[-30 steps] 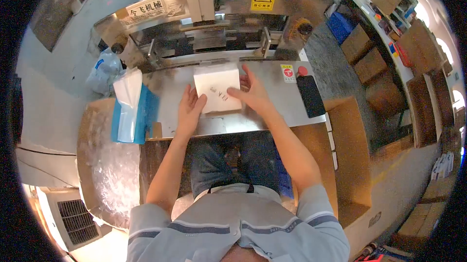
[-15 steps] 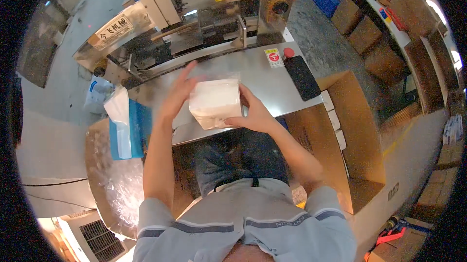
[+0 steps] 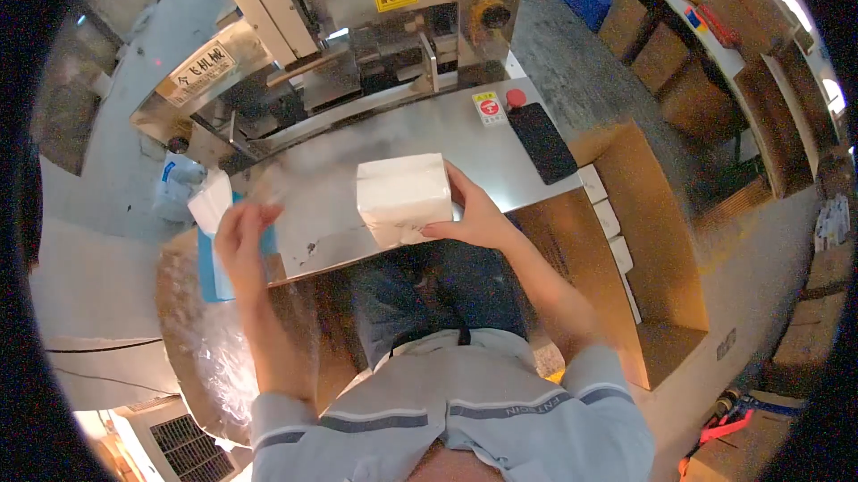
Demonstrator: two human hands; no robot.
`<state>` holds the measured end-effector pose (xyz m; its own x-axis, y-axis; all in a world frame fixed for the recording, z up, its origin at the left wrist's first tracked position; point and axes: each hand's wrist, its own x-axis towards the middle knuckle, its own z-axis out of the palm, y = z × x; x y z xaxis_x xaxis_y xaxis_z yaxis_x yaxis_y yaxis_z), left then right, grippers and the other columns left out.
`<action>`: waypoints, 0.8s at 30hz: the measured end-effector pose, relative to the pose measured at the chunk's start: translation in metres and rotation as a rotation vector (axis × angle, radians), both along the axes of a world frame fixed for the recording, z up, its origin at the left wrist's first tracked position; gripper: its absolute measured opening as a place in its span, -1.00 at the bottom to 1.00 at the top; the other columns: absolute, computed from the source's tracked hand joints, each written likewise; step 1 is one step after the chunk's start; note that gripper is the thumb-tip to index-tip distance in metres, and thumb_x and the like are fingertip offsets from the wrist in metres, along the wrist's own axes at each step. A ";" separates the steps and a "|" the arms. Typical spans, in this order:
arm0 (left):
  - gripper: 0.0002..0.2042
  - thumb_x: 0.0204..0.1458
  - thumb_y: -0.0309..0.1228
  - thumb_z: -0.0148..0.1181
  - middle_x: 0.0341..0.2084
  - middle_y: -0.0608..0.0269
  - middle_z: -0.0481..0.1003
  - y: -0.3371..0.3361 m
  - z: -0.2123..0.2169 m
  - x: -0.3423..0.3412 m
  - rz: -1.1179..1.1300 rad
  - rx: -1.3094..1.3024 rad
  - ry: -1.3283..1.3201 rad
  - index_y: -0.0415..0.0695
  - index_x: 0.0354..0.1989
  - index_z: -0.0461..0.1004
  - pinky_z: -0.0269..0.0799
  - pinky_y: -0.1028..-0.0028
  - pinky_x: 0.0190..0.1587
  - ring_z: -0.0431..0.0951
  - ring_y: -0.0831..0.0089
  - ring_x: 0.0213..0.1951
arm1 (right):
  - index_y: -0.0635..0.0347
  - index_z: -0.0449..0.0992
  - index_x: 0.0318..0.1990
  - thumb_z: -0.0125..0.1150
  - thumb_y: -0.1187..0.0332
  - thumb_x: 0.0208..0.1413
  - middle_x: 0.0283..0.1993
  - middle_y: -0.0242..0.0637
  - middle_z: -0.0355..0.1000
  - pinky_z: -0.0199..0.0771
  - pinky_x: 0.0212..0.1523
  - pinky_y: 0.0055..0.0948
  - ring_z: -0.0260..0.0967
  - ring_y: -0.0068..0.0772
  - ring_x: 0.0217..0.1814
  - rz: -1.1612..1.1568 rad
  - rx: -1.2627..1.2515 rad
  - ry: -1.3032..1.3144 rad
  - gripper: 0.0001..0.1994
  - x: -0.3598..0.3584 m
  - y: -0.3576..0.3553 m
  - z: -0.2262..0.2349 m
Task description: The person is packaging small white boxes into a large cardboard shipping box after sealing them in plastic bags using a heat-sealing machine.
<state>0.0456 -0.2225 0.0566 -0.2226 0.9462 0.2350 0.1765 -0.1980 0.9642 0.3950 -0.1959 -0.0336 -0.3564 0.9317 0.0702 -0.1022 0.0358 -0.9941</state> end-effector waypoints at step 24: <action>-0.15 0.08 -0.42 0.34 0.33 -0.10 0.24 -0.062 -0.066 0.057 -0.127 -0.079 -0.256 -0.24 0.48 -0.05 0.27 0.35 0.28 0.29 0.23 0.31 | 0.28 0.04 0.47 0.48 0.35 0.02 0.28 -0.09 0.30 0.30 0.28 -0.37 0.31 -0.34 0.25 0.103 -0.009 0.001 -0.09 -0.036 -0.024 0.016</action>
<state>0.1024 -0.2849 -0.0089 -0.1441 0.9833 0.1112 -0.0955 -0.1257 0.9875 0.3586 -0.2198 -0.0175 -0.4503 0.8907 0.0620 -0.1058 0.0157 -0.9943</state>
